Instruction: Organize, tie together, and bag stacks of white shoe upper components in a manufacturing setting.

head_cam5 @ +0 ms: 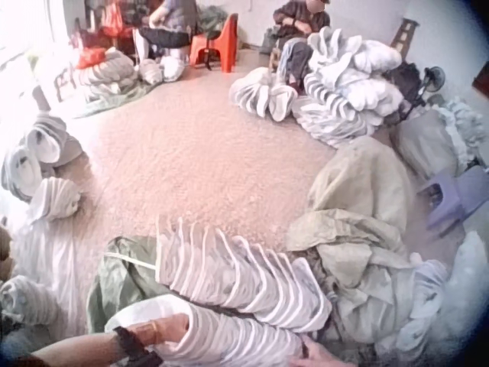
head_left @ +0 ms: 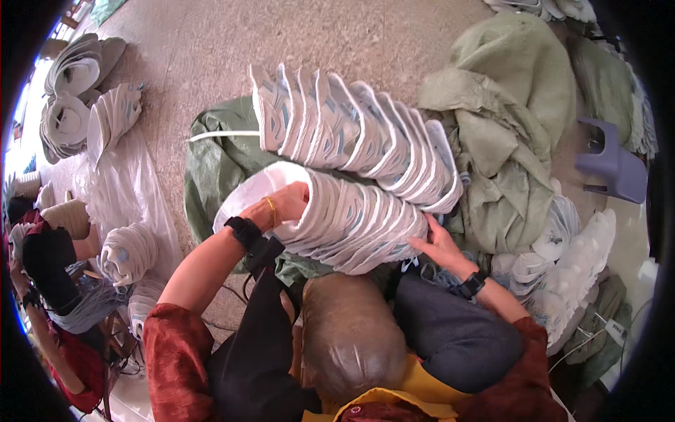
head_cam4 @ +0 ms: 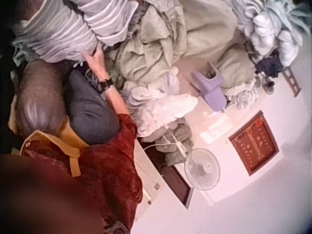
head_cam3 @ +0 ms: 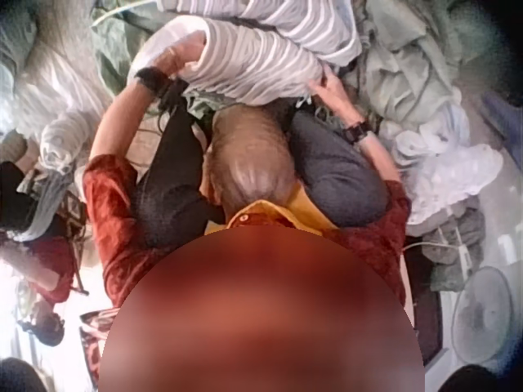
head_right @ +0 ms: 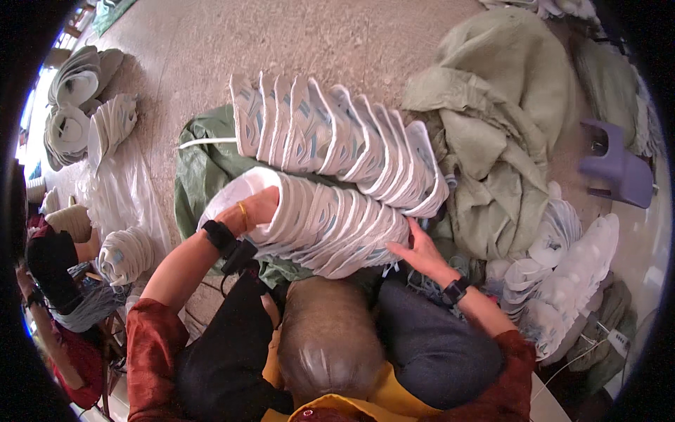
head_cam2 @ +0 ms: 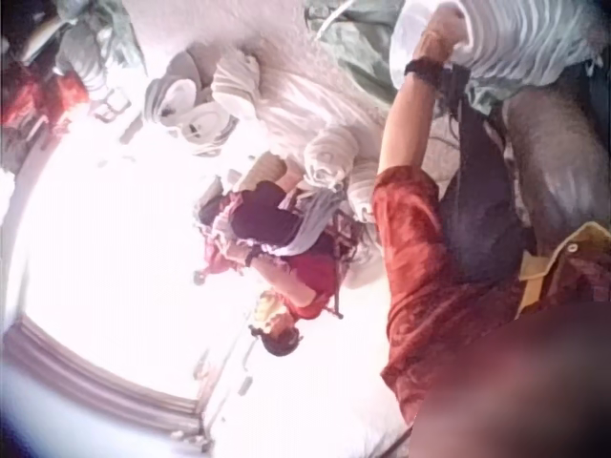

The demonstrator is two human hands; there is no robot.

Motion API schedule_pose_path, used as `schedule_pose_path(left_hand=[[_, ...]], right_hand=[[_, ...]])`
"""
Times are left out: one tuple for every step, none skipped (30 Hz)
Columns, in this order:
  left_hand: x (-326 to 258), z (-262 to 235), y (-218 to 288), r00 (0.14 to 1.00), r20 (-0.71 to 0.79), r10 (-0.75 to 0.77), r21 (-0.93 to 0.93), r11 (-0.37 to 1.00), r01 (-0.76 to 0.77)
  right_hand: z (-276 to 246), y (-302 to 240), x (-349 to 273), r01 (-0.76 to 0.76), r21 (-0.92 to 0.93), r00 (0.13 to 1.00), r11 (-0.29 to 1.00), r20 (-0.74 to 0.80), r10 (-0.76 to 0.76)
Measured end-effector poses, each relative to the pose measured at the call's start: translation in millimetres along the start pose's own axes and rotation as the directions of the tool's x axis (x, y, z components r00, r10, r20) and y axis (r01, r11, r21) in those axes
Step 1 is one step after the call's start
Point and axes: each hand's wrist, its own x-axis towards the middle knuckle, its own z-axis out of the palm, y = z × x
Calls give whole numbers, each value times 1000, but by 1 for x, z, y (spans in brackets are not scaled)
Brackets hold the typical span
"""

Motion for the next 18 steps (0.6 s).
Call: schedule_pose_path(left_hand=[[0,-1,3,1000,3,2,-4,1000,-2],[1,-2,5,1000,6,4,-9,1000,-4],[2,-2,8,1000,8,8,-14,1000,-8],[0,-3,6,1000,8,4,-20,1000,-4],[-4,-6,4,1000,-1,-6,-23,1000,6],[-4,-5,-8,1000,-21,8,69,998,-6],[-3,-3,-15,999,-41,8,77,997,-4],[0,1,-16,995,-97,-21,146,989,35],[1,5,-18,986,-158,-49,211,974,82],[-6,8,-18,966,-250,-66,201,973,118],[-7,10,-9,952,-293,-89,174,974,145],[-9,11,-2,930,-363,-58,149,982,120],[-10,12,15,903,-429,-25,124,989,86],[-15,12,13,891,-452,-35,122,987,101],[-17,12,8,845,-535,-12,101,992,78],[-20,12,4,791,-612,12,83,995,49],[-22,12,3,779,-627,6,79,995,56],[-25,12,2,741,-671,-11,57,996,66]], right_hand=[[0,0,1,-19,-117,1000,993,-25,16],[-3,-1,1,-8,-272,998,962,-67,-10],[-9,-3,1,-1,-276,997,961,-77,-21],[-12,-13,2,-47,-390,998,919,-61,25],[-12,-24,5,-78,-498,997,863,-42,66],[-14,-32,4,-90,-422,996,902,-24,89],[-22,-29,4,-70,-427,997,901,-15,70],[-33,-24,1,-64,-332,997,941,23,76],[-40,-21,3,-59,-235,995,970,65,77],[-34,-49,-2,-128,-340,992,932,-37,123],[-38,-59,-2,-118,-351,993,929,-34,113],[-45,-65,-1,-73,-395,997,916,-45,60],[-51,-75,-3,-34,-441,998,897,-59,9],[-40,-98,5,96,-380,993,920,-27,-114],[-25,-123,15,118,-384,992,916,-4,-129],[-8,-149,26,221,-405,974,887,49,-220],[10,-173,38,317,-422,948,850,100,-303],[30,-196,50,399,-417,916,817,130,-381]])
